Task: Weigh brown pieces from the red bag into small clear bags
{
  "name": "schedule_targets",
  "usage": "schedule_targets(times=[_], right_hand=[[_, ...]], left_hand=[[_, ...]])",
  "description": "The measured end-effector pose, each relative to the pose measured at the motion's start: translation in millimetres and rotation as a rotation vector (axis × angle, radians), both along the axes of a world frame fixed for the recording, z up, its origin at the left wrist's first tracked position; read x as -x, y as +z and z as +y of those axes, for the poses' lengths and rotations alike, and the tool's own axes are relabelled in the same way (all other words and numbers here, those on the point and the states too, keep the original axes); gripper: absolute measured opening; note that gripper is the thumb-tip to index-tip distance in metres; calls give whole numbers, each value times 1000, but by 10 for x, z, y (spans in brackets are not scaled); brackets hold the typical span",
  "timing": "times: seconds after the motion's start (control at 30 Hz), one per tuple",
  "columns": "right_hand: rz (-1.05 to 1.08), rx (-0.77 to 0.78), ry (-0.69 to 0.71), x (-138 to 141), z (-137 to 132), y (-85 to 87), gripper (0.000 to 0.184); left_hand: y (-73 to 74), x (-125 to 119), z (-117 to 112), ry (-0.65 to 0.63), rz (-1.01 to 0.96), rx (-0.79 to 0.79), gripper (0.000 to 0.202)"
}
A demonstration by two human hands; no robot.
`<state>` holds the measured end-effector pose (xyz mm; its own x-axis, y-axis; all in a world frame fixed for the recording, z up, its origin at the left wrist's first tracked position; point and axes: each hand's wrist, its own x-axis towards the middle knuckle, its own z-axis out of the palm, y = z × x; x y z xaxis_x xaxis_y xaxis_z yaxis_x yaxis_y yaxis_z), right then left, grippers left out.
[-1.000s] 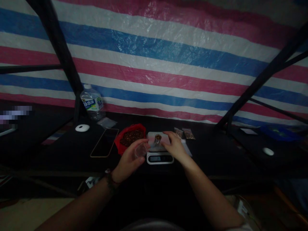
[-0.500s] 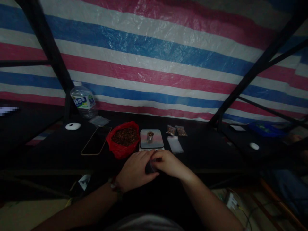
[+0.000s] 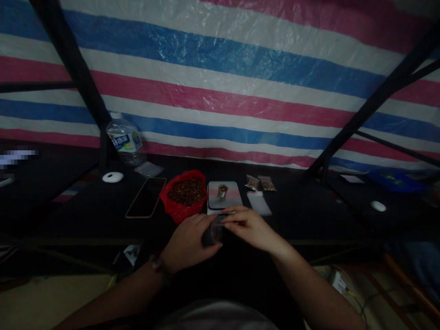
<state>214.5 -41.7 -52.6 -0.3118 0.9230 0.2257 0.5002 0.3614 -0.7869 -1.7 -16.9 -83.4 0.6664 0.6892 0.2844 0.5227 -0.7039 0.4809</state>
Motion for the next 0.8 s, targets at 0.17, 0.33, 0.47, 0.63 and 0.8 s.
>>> schedule_targets(times=[0.17,0.33,0.47,0.63,0.8], right_hand=[[69,-111,-251,-349,109,92,15],[-85,-110,-256,-415,119,46,17],[-121,-91,-254,-335,117,-59,18],[-105,-65,-193,-114,64,-162,16],[-97,-114,-149,97,64,-138,16]], left_hand=[[-33,59,97,15,-66,0,54],[-54,32,69,8,-26,40,51],[-22,7,8,-35,38,61,47],[117,55,-42,-34,72,1,37],[279,185,-52,117,59,-79,33]])
